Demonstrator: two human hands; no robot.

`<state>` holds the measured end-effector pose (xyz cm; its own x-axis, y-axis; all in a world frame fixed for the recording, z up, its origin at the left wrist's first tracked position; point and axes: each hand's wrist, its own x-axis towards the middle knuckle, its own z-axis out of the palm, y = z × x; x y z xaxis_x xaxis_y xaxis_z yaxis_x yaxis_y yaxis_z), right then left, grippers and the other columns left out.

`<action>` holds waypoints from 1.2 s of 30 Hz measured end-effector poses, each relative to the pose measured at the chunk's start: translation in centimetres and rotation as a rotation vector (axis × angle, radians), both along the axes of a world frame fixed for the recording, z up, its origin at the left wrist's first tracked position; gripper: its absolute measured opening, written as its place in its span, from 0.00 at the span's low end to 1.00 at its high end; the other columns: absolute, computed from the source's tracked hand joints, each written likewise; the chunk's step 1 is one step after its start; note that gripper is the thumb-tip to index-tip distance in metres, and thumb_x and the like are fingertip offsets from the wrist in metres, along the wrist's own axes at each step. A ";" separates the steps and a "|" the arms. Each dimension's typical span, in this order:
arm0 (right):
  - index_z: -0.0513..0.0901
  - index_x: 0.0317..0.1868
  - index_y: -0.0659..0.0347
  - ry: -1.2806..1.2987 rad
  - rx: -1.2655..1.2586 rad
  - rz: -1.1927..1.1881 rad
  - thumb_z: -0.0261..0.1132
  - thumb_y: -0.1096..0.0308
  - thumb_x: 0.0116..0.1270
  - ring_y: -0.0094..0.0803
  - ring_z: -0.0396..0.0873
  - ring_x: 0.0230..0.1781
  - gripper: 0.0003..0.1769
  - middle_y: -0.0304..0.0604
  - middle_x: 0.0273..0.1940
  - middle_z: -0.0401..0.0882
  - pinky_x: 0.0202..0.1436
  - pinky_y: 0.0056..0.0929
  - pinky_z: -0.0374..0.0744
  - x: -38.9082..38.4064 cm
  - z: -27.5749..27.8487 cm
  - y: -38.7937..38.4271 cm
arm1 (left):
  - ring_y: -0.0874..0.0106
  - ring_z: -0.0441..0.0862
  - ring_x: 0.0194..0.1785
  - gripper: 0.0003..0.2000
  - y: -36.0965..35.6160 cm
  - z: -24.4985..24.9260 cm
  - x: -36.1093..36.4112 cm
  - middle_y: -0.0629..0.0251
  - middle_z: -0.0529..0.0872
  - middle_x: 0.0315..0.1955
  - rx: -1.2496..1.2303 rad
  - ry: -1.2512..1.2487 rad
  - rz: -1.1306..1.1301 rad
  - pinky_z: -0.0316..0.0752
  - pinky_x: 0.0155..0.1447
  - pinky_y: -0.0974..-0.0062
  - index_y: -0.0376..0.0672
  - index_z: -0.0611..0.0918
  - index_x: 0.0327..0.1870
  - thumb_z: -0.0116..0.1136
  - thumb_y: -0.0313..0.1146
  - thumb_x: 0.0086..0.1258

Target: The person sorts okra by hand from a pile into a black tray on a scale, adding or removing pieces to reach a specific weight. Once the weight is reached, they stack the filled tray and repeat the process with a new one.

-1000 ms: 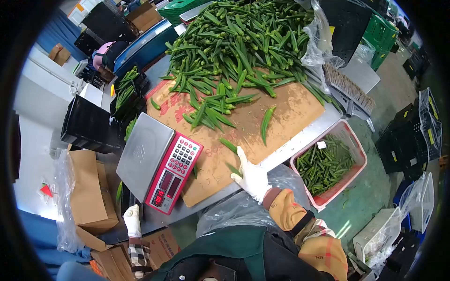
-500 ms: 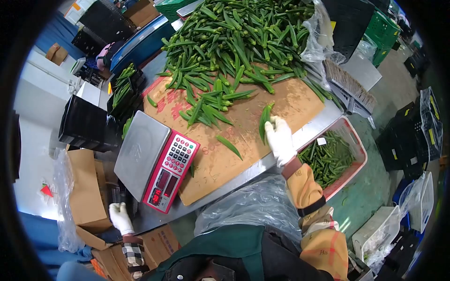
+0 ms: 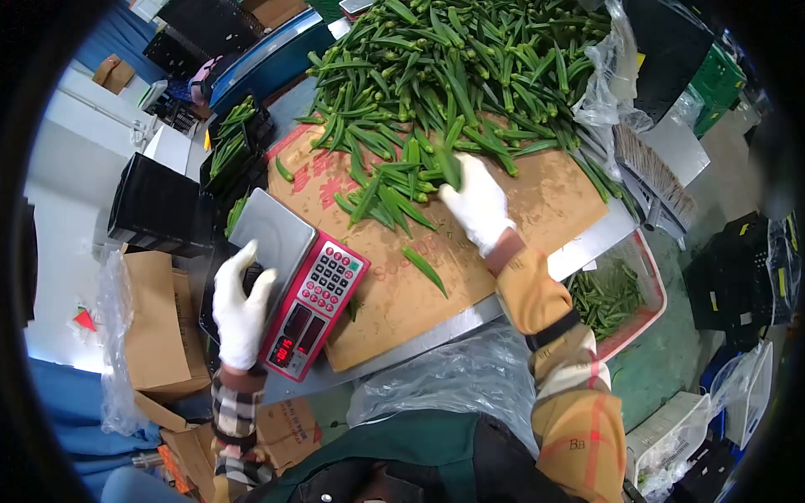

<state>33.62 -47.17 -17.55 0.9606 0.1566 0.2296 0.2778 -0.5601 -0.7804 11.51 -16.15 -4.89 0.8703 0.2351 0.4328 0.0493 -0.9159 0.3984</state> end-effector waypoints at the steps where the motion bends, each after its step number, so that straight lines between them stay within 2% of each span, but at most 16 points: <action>1: 0.78 0.61 0.59 -0.106 0.064 0.020 0.68 0.61 0.63 0.53 0.81 0.60 0.26 0.55 0.56 0.83 0.62 0.43 0.79 0.9 0.5 2.0 | 0.60 0.81 0.63 0.25 -1.7 0.1 2.2 0.54 0.85 0.59 -0.064 -0.029 -0.068 0.73 0.71 0.66 0.37 0.81 0.65 0.73 0.30 0.68; 3: 0.78 0.61 0.61 -0.199 0.000 0.128 0.71 0.63 0.61 0.54 0.82 0.57 0.27 0.57 0.53 0.84 0.61 0.44 0.80 3.1 1.5 5.4 | 0.56 0.80 0.66 0.27 -4.6 -0.9 6.8 0.50 0.83 0.62 -0.198 0.027 -0.179 0.71 0.73 0.63 0.35 0.78 0.69 0.70 0.35 0.71; 5: 0.79 0.62 0.60 -0.198 -0.322 0.222 0.72 0.63 0.60 0.55 0.82 0.55 0.29 0.55 0.53 0.83 0.62 0.46 0.79 6.3 0.9 8.7 | 0.54 0.75 0.72 0.31 -5.5 -5.4 12.5 0.46 0.79 0.68 -0.235 0.086 -0.235 0.67 0.77 0.62 0.35 0.75 0.73 0.67 0.39 0.72; 7: 0.83 0.59 0.58 -0.095 -0.532 0.387 0.71 0.59 0.61 0.49 0.76 0.67 0.26 0.52 0.57 0.84 0.72 0.52 0.71 7.9 0.3 9.7 | 0.51 0.72 0.75 0.37 -6.4 -11.0 17.1 0.43 0.76 0.70 -0.116 0.040 -0.243 0.64 0.79 0.60 0.34 0.69 0.77 0.67 0.45 0.72; 9: 0.84 0.59 0.58 -0.160 -0.559 0.394 0.71 0.59 0.60 0.48 0.71 0.73 0.26 0.53 0.61 0.83 0.79 0.53 0.63 8.2 -2.7 9.6 | 0.45 0.69 0.75 0.43 -8.3 -13.1 18.9 0.43 0.71 0.73 0.078 0.294 -0.106 0.64 0.77 0.51 0.38 0.63 0.80 0.68 0.49 0.68; 11: 0.84 0.59 0.59 -0.038 -0.641 0.500 0.70 0.59 0.61 0.48 0.69 0.76 0.27 0.54 0.65 0.80 0.82 0.52 0.60 8.2 -1.1 7.6 | 0.38 0.62 0.77 0.46 -10.8 -15.2 18.3 0.45 0.63 0.78 0.178 0.319 -0.029 0.57 0.76 0.34 0.46 0.59 0.83 0.67 0.52 0.67; 15: 0.82 0.60 0.59 -0.177 -0.448 0.574 0.69 0.66 0.59 0.53 0.66 0.77 0.27 0.62 0.67 0.77 0.83 0.53 0.58 6.4 -2.2 -0.1 | 0.35 0.56 0.80 0.44 -14.6 -13.6 13.2 0.46 0.60 0.81 0.141 0.328 -0.268 0.51 0.80 0.34 0.52 0.58 0.85 0.64 0.52 0.70; 19: 0.80 0.61 0.59 -0.224 -0.233 0.458 0.71 0.70 0.58 0.53 0.66 0.77 0.28 0.56 0.72 0.73 0.83 0.49 0.63 1.9 -2.4 -6.1 | 0.35 0.56 0.80 0.42 -18.0 -12.9 9.2 0.47 0.60 0.81 0.230 0.397 -0.406 0.51 0.79 0.34 0.54 0.58 0.85 0.62 0.50 0.71; 23: 0.79 0.64 0.60 -0.146 -0.167 0.336 0.70 0.74 0.60 0.52 0.66 0.78 0.29 0.54 0.70 0.76 0.82 0.47 0.63 -1.5 -1.9 -11.2 | 0.40 0.59 0.79 0.39 -17.8 -12.7 6.7 0.47 0.64 0.79 0.102 0.272 -0.416 0.53 0.79 0.37 0.47 0.62 0.83 0.63 0.46 0.73; 24: 0.79 0.65 0.60 -0.145 -0.133 0.317 0.70 0.75 0.61 0.51 0.66 0.78 0.29 0.54 0.69 0.77 0.82 0.47 0.64 -2.0 -2.0 -12.2 | 0.43 0.61 0.79 0.38 -17.6 -12.4 6.0 0.47 0.67 0.77 0.086 0.247 -0.395 0.54 0.79 0.38 0.42 0.64 0.81 0.63 0.45 0.73; 25: 0.78 0.66 0.62 -0.153 -0.003 0.189 0.69 0.76 0.64 0.47 0.74 0.73 0.28 0.53 0.64 0.81 0.76 0.41 0.72 -2.8 -1.9 -12.6 | 0.44 0.64 0.78 0.36 -17.3 -12.3 5.5 0.46 0.70 0.74 0.086 0.237 -0.372 0.56 0.79 0.41 0.40 0.66 0.80 0.65 0.40 0.72; 27: 0.77 0.67 0.64 0.094 0.169 -0.059 0.69 0.75 0.67 0.43 0.83 0.62 0.27 0.54 0.57 0.84 0.66 0.35 0.79 -3.0 -2.5 -13.8 | 0.45 0.66 0.77 0.33 -16.6 -12.6 4.4 0.47 0.72 0.73 0.072 0.195 -0.341 0.57 0.79 0.45 0.40 0.68 0.79 0.65 0.33 0.72; 28: 0.77 0.66 0.66 -0.008 0.191 -0.067 0.70 0.73 0.68 0.40 0.87 0.52 0.26 0.53 0.51 0.86 0.58 0.33 0.82 -2.1 -3.3 -14.3 | 0.49 0.72 0.72 0.31 -16.5 -12.1 4.0 0.49 0.78 0.68 0.105 0.145 -0.329 0.64 0.76 0.48 0.40 0.73 0.75 0.64 0.27 0.69; 31: 0.78 0.64 0.65 0.044 0.097 -0.123 0.71 0.70 0.67 0.43 0.88 0.50 0.26 0.55 0.48 0.88 0.56 0.36 0.83 -2.0 -2.3 -13.5 | 0.52 0.78 0.65 0.28 -15.2 -13.8 2.9 0.53 0.83 0.61 0.213 0.121 -0.469 0.71 0.71 0.52 0.41 0.78 0.70 0.63 0.24 0.65; 33: 0.79 0.61 0.63 0.030 0.017 -0.142 0.72 0.64 0.65 0.53 0.87 0.51 0.25 0.56 0.47 0.88 0.53 0.42 0.83 -1.2 -2.4 -11.7 | 0.57 0.80 0.60 0.25 -15.7 -14.1 2.3 0.61 0.84 0.53 0.301 0.102 -0.505 0.75 0.66 0.55 0.42 0.81 0.64 0.61 0.24 0.62; 36: 0.80 0.61 0.63 0.039 -0.082 -0.145 0.74 0.60 0.65 0.51 0.84 0.55 0.27 0.54 0.52 0.86 0.58 0.44 0.81 0.6 -2.3 -8.5 | 0.62 0.81 0.48 0.22 -15.3 -14.7 2.4 0.67 0.82 0.39 0.383 0.126 -0.521 0.77 0.56 0.61 0.45 0.84 0.58 0.66 0.24 0.60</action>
